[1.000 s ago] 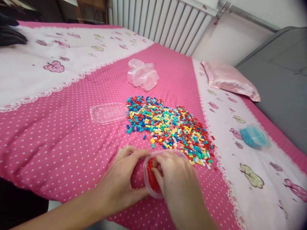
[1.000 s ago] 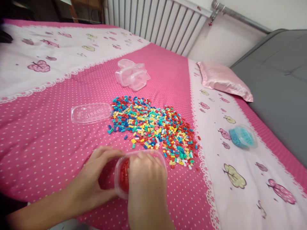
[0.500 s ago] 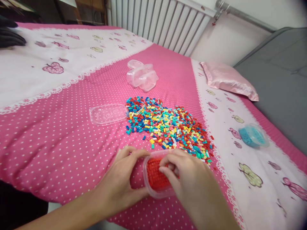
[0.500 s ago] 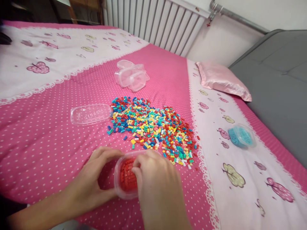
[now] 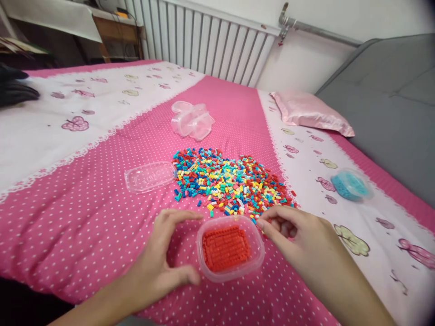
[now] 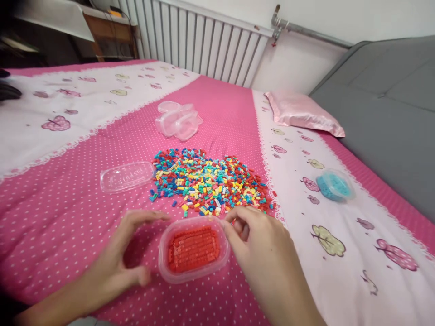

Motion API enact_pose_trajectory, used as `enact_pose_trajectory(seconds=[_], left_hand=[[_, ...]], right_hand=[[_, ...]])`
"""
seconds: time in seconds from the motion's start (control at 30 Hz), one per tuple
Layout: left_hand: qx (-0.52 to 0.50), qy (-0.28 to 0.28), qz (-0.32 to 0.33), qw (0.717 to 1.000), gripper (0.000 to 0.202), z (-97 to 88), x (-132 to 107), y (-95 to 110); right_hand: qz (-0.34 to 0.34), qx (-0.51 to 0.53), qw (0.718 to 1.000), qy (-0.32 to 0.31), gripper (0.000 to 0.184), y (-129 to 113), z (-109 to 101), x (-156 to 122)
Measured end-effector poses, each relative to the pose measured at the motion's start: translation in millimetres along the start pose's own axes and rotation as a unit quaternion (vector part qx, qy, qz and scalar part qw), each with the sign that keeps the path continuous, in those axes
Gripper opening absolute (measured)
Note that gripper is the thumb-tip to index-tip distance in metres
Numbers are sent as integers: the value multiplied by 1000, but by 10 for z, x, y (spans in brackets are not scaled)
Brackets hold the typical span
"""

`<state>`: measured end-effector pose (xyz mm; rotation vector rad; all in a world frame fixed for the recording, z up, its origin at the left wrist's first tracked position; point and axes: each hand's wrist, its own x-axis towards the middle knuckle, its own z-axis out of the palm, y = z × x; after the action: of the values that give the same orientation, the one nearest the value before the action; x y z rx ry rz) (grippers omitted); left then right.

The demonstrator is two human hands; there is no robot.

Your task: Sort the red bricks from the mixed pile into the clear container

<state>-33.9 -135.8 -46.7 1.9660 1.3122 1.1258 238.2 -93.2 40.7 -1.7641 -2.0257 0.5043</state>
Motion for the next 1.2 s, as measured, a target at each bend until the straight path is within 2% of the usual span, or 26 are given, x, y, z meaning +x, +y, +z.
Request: enact_pose_trajectory(seconds=[0.07,0.13,0.27,0.4,0.5,0.73,0.97,1.07,1.2], left_hand=[[30,42,3,999,46,-129,144,-52],[126,79,13,989,27,-217,324,-125],[278,54,70,957,21,-166,572,-278],[340,14,139,930,22,-8,599,-347],[344,5,166,924,23,36,630,-359],[282,-64,223,931,22,140,858,-335],[269,-75,229,932,20,157,868,-300],[268,-79,224,933,18,145,860,-297],[262,-95,216,936,19,148,882,-255]], right_hand=[[9,3,1000,3,20,21,32,27],[11,12,1000,4,19,19,52,49],[13,15,1000,-8,17,-19,70,60],[20,-2,1000,-21,16,-48,76,62],[25,-12,999,-20,15,-77,75,63],[18,-5,1000,-19,15,-127,62,4],[29,-19,999,-5,15,72,62,-107],[7,18,999,43,17,195,91,-150],[-14,80,985,153,23,259,112,-152]])
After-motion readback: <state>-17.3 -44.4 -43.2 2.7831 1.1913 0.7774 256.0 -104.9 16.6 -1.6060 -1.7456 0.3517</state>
